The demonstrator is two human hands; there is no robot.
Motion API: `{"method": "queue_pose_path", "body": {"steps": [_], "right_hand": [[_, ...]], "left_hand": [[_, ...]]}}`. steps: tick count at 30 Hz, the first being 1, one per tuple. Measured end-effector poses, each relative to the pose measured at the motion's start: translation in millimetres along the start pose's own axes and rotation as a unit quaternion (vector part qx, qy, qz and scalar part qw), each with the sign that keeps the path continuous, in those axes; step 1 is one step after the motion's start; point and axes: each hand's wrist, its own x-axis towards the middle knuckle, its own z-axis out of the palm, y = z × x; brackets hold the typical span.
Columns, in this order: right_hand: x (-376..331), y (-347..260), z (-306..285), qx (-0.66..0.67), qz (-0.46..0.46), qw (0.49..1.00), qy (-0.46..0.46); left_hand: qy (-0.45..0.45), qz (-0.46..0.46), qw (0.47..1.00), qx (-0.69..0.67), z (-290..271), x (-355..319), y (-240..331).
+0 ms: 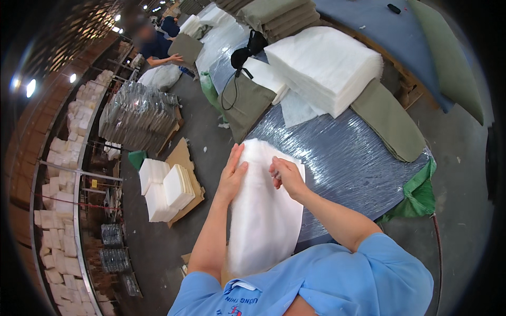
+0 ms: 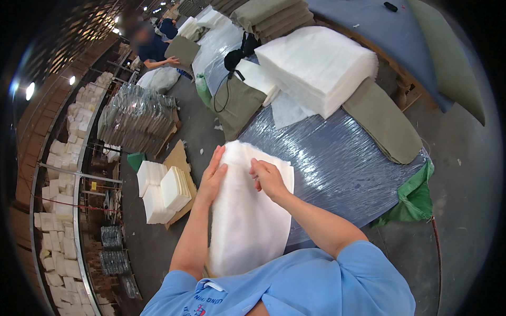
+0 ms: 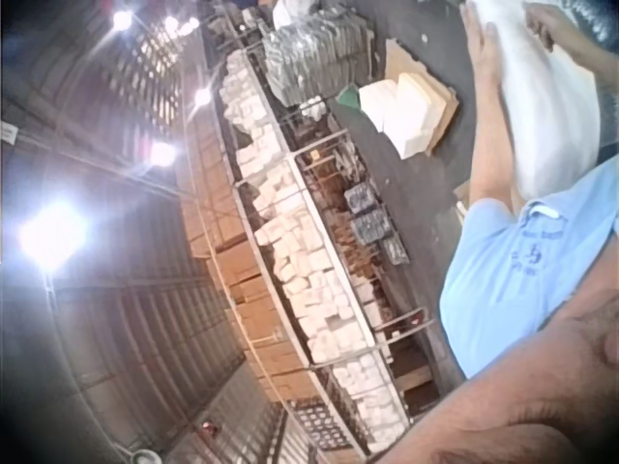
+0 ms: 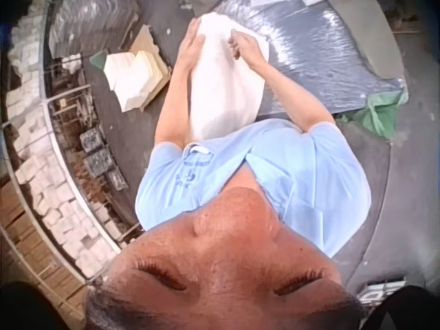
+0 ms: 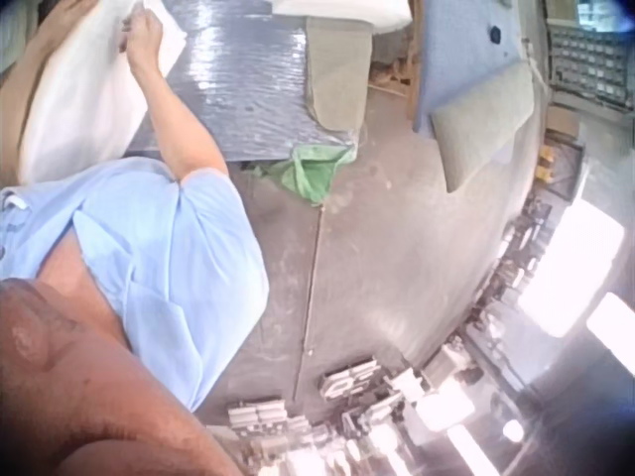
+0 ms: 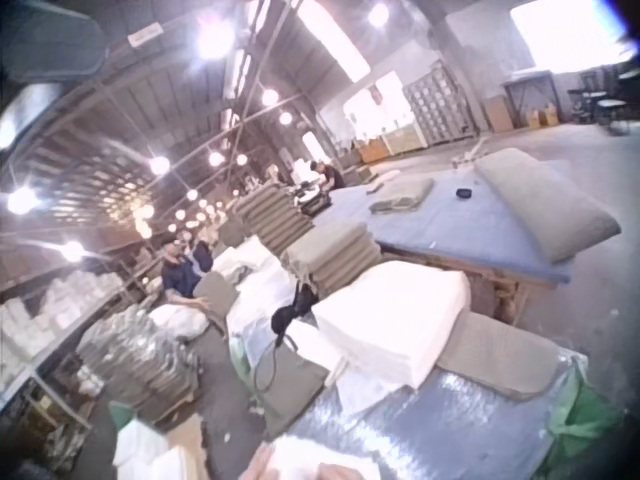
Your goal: The person folds a white fabric sheet multiple times on a table, then places it into a green fabric cover. The person handles the fabric by hand, smoothing and aligning edges before folding.
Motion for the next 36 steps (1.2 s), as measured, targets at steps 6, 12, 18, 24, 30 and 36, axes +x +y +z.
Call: {"method": "queue_pose_path", "body": {"steps": [6, 12, 18, 24, 30, 36], "right_hand": [[16.8, -11.9, 25.7, -0.259, -0.096, 0.960, 0.049], [23.4, 7.6, 14.7, -0.292, -0.079, 0.951, 0.058], [27.2, 88.3, -58.4, -0.393, -0.001, 0.903, 0.174], [22.7, 54.6, -54.1, -0.309, -0.073, 0.941, 0.115], [27.9, 3.9, -33.6, -0.093, -0.002, 0.994, 0.064], [21.6, -8.8, -1.3, -0.090, -0.083, 0.991, 0.059]], "left_hand": [[-0.040, 0.051, 0.973, 0.221, 17.4, 19.7, 19.7], [-0.051, 0.036, 0.950, 0.305, 31.0, 18.4, 32.6], [-0.056, 0.008, 0.954, 0.295, 32.8, 23.3, 37.3], [-0.076, 0.043, 0.979, 0.185, 23.4, 25.9, 23.7], [0.006, -0.122, 0.983, -0.137, 23.9, 57.6, 16.3], [0.000, 0.010, 0.978, 0.210, 31.8, 62.8, 9.8]]}}
